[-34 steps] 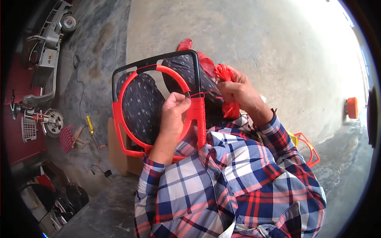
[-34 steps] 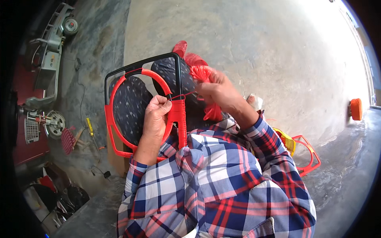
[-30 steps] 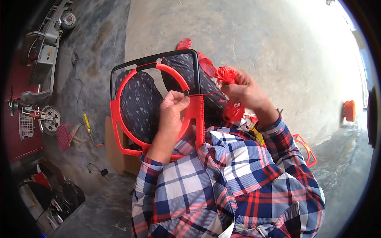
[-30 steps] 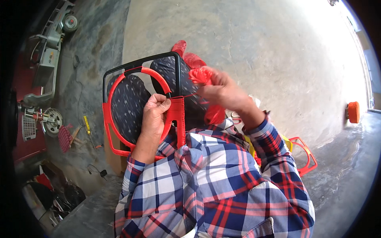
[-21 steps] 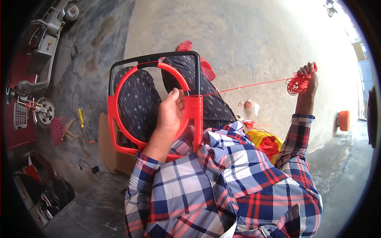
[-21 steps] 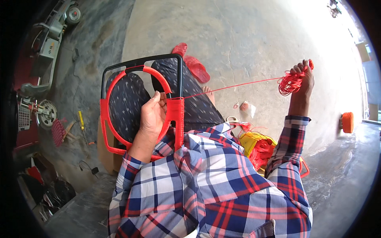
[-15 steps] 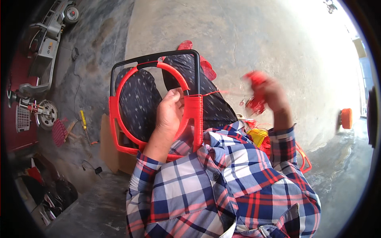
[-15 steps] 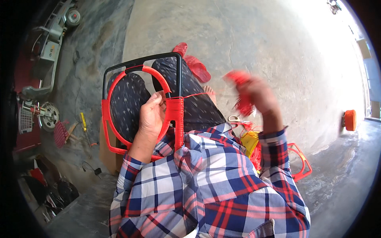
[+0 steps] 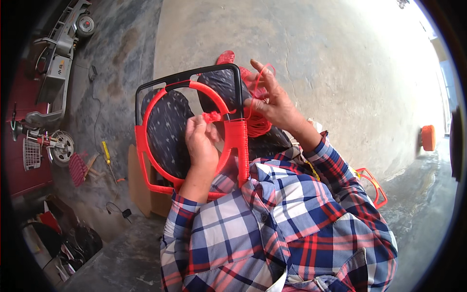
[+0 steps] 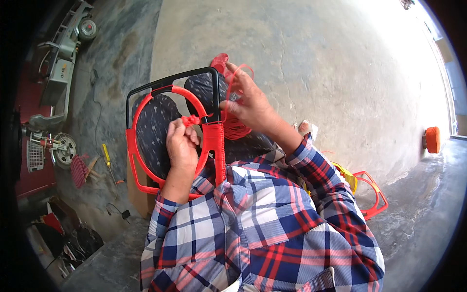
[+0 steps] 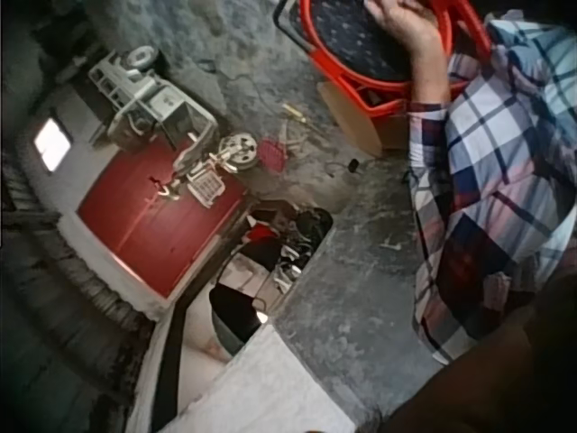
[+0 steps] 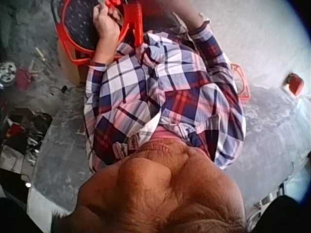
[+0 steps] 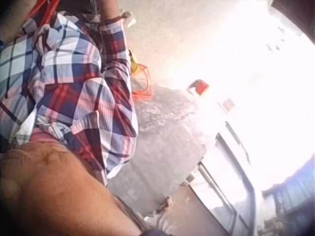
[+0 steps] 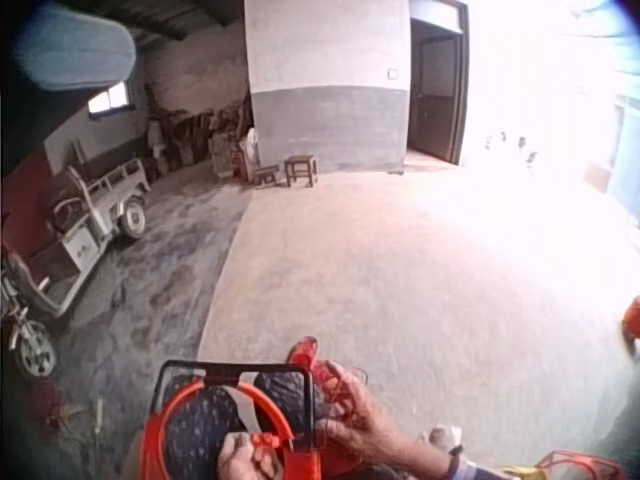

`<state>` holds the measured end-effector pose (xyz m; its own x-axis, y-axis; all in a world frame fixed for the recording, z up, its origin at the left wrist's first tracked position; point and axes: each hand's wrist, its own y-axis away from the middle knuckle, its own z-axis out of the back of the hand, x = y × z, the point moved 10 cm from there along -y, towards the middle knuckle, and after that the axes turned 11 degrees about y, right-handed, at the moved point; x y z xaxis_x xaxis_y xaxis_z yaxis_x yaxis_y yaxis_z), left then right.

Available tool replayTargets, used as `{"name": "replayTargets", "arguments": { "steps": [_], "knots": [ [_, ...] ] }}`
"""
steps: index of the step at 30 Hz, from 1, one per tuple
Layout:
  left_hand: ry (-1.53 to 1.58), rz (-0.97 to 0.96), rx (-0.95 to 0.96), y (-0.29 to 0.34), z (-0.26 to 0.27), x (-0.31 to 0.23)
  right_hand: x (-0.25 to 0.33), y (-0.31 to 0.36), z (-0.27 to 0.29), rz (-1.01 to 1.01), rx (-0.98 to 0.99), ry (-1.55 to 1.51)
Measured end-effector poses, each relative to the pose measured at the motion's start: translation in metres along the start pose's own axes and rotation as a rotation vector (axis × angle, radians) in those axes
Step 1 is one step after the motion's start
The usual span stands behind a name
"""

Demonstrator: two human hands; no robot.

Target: Wrapping a red plastic cord or tape tightly around a red metal frame.

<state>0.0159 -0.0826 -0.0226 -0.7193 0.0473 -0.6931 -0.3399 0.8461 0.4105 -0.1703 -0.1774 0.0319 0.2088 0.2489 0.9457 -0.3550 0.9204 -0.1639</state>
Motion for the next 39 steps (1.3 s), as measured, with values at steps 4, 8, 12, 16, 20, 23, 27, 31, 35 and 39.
{"name": "replayTargets", "arguments": {
  "steps": [4,8,12,16,20,23,27,31,35,39],
  "knots": [
    [-0.53,-0.435,0.245,0.028,-0.049,-0.031,0.086,0.011,-0.044,0.551,0.123,0.623],
    [-0.404,-0.438,0.317,0.028,-0.048,-0.033,0.059,-0.001,-0.028,0.293,0.111,0.158],
    [-0.16,-0.24,0.176,0.008,-0.025,-0.024,0.037,-0.004,0.018,-0.013,0.24,0.43],
    [-0.255,-0.009,0.071,-0.001,-0.008,-0.001,-0.027,0.022,0.049,-0.172,0.514,0.544],
    [-0.251,0.064,0.153,-0.005,-0.015,0.008,-0.05,0.026,0.155,-0.216,-0.071,-0.679],
    [-0.122,0.158,0.177,-0.002,-0.025,0.016,-0.092,0.025,0.197,-0.175,-0.308,-0.923],
    [0.084,0.321,0.282,0.001,-0.034,0.03,-0.106,0.028,0.133,-0.356,-0.118,-0.831],
    [0.065,0.32,0.314,0.004,-0.036,0.029,-0.056,0.051,0.016,-0.553,0.219,-0.38],
    [0.105,0.308,0.325,0.002,-0.037,0.027,-0.051,0.071,-0.015,-0.603,0.352,-0.355],
    [0.152,0.302,0.366,0.004,-0.038,0.024,-0.055,0.083,-0.009,-0.68,0.556,-0.27]
  ]
}}
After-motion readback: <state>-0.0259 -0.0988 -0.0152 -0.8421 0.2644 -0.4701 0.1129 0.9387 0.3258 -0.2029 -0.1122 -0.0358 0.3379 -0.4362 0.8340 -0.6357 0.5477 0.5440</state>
